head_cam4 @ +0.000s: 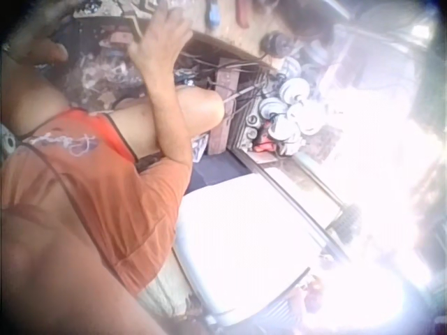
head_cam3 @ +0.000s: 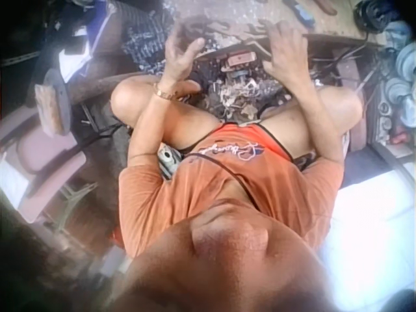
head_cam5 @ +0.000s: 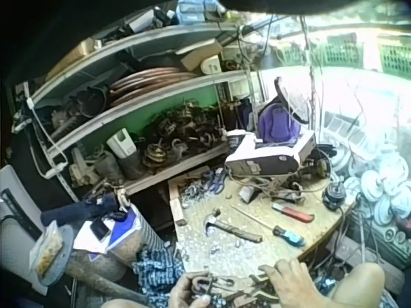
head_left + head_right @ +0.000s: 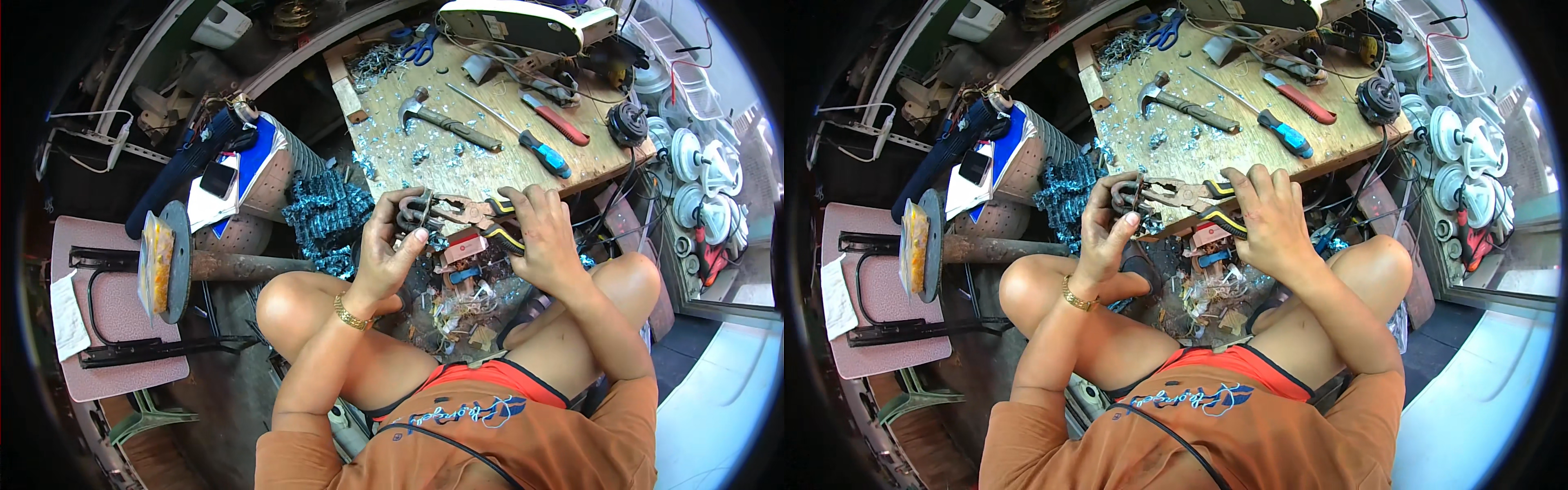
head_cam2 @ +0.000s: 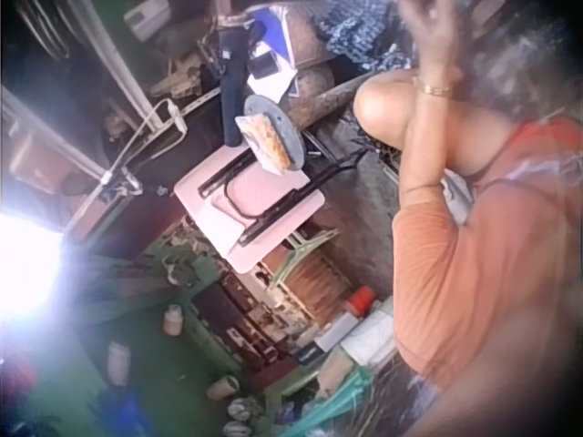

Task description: The person dismantles a metallic appliance component by hand using pliers and a screwdriver. They remove small parts and scrap metal from the main body of the component while seated at a workbench.

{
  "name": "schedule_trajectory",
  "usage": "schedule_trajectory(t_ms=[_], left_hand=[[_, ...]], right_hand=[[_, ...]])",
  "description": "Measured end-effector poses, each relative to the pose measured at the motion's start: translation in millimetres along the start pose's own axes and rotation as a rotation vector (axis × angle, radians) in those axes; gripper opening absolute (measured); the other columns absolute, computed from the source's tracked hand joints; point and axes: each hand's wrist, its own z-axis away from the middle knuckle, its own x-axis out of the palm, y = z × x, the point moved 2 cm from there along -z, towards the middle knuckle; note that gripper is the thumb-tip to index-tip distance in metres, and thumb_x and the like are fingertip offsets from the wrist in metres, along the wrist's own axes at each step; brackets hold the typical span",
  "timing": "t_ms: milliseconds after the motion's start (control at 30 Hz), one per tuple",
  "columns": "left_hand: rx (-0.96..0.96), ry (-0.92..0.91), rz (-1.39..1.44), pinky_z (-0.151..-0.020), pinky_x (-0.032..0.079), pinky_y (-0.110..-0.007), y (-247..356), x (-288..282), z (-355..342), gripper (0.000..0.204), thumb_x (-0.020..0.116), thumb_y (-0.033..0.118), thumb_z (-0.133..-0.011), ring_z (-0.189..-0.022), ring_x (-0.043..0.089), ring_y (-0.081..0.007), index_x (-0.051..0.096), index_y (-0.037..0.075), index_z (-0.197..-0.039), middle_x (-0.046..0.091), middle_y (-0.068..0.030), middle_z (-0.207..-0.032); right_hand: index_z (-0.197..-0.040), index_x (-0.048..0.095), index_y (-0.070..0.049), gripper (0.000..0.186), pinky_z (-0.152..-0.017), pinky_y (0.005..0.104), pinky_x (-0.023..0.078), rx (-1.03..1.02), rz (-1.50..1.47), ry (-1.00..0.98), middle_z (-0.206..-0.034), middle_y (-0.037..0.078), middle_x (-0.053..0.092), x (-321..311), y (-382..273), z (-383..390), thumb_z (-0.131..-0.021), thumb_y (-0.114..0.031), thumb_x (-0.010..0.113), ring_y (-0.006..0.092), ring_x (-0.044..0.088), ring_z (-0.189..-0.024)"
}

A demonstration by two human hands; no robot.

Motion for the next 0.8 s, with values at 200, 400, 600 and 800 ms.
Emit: schedule_trajectory(t_ms=[200, 400, 600, 800], left_hand=[[0.008, 0.031, -0.018, -0.089, 0.046, -0.026, -0.1, 4.2, 1.9, 0.047, 0.065, 0.014, -0.092, -0.099, 0.056, -0.0098, 0.049, -0.003, -0.133, 0.059, -0.0045, -0.11], [0.031, 0.043, -0.064, -0.083, 0.046, -0.025, -2.4, 7.1, 3.3, 0.046, 0.064, 0.012, -0.093, -0.094, 0.055, -0.0088, 0.048, -0.002, -0.133, 0.059, -0.0036, -0.108], [-0.038, 0.075, -0.046, -0.085, 0.048, -0.026, -13.9, 7.6, 0.8, 0.048, 0.066, 0.013, -0.093, -0.093, 0.057, -0.0105, 0.045, 0.0, -0.134, 0.058, -0.005, -0.112], [-0.354, 0.198, 0.094, -0.072, 0.054, -0.026, -27.7, -0.4, 22.8, 0.056, 0.074, 0.02, -0.089, -0.092, 0.063, -0.0132, 0.042, 0.002, -0.131, 0.059, -0.009, -0.111]], right_hand=[[-0.121, 0.054, -0.005, 0.07, -0.085, 0.0426, 0.044, 0.004, -0.122, 0.014, -0.103, 0.015, 0.052, 20.2, 9.1, 0.2, -0.054, -0.003, 0.074, 0.0368, 0.055, -0.097], [-0.117, 0.058, -0.007, 0.059, -0.076, 0.0457, 0.051, 0.031, -0.175, 0.018, -0.097, 0.013, 0.057, 25.6, 8.8, 0.0, -0.06, -0.003, 0.073, 0.0363, 0.062, -0.09], [-0.118, 0.055, -0.004, 0.06, -0.076, 0.0429, 0.052, 0.092, -0.199, -0.055, -0.104, 0.017, 0.059, 30.5, 9.3, 3.2, -0.06, -0.003, 0.07, 0.0391, 0.063, -0.093], [-0.13, 0.046, -0.005, 0.065, -0.095, 0.0431, 0.048, 0.111, -0.468, -0.228, -0.115, 0.021, 0.06, 36.9, -5.0, 8.2, -0.068, -0.002, 0.067, 0.0412, 0.06, -0.111]])
